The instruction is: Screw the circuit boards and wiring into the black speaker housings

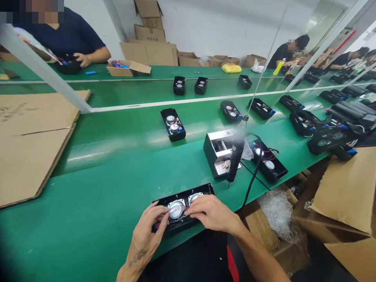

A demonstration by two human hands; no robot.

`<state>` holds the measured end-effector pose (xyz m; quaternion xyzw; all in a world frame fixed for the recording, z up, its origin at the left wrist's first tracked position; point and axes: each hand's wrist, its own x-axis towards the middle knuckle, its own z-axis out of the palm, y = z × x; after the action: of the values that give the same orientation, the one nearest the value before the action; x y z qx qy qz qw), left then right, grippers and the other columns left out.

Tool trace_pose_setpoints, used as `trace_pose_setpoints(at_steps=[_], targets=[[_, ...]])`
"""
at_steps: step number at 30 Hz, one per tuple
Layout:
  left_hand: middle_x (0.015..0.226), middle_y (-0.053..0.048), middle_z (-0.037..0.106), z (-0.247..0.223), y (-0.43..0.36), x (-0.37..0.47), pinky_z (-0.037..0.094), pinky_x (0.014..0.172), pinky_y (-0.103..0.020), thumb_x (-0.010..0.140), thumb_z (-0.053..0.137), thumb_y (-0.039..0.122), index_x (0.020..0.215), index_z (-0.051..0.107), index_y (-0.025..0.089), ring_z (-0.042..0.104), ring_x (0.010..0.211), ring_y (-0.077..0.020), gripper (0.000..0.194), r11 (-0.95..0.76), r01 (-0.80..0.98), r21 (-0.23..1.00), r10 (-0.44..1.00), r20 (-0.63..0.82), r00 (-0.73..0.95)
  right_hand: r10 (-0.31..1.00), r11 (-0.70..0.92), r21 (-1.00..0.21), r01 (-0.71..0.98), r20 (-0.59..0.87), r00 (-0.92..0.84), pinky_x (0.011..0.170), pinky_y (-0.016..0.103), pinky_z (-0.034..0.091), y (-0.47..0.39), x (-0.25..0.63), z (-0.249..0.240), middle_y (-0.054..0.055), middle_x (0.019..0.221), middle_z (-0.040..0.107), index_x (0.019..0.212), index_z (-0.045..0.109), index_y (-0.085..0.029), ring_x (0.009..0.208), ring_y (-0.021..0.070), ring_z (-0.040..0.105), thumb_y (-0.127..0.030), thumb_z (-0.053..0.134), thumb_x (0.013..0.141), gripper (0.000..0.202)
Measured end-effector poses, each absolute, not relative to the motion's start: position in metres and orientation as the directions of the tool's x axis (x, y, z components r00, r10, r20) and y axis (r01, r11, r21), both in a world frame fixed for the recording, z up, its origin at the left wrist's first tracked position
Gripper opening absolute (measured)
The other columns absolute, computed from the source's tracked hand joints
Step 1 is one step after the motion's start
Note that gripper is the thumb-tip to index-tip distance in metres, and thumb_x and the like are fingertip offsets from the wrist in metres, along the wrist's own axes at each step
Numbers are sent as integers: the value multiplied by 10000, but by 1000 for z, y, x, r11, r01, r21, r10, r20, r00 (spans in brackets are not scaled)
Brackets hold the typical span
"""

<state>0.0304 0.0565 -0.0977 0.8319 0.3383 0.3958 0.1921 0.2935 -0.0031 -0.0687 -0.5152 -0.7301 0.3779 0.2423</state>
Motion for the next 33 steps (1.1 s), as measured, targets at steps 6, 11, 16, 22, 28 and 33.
trace_pose_setpoints(at_steps=[6,11,16,22,28,33], targets=[[1027,-56,720,-89,48,21,551,1088,-399,1014,719,213,1167,646,165,659,1146,-205,177,-758,386,525,652,612,447,882,361,-502,786,-88,-462,945,82,378,-8,261,-81,50,1133,658,1254,796,-237,976,-14,524,-185,414,1073,426],[1106,-54,758,-80,40,10,402,1236,-519,1007,730,231,1268,648,155,586,1306,-278,284,-835,369,408,548,556,625,864,350,-495,795,-156,-478,799,154,227,-6,263,-73,-14,1150,657,1260,768,-288,917,-13,476,-155,468,1026,403],[1232,-54,749,-78,37,14,324,1274,-563,1012,655,124,1357,632,140,499,1408,-323,346,-840,382,385,534,461,709,816,343,-544,766,-231,-529,787,190,199,2,265,-68,11,1149,658,1259,777,-227,925,-13,476,-134,445,1016,422],[1085,-35,731,-88,40,22,340,1262,-520,983,543,-14,1317,637,113,564,1244,-269,370,-846,335,415,507,430,747,741,318,-584,747,-338,-580,791,223,190,8,265,-55,-20,1160,654,1233,759,-220,975,1,499,-149,474,980,388],[1023,-20,710,-86,39,24,379,1204,-431,987,522,-7,1235,645,135,582,1105,-208,311,-825,331,458,528,413,742,801,206,-560,802,-374,-467,792,208,115,-13,259,-66,-23,1184,630,1231,710,-235,942,18,434,-261,568,958,309],[980,-36,702,-90,46,21,455,1057,-417,1011,570,69,1286,621,112,606,975,-207,283,-853,343,393,496,408,767,833,168,-500,850,-389,-394,833,231,152,-13,249,-65,26,1129,634,1195,701,-167,945,21,437,-129,524,929,321]])
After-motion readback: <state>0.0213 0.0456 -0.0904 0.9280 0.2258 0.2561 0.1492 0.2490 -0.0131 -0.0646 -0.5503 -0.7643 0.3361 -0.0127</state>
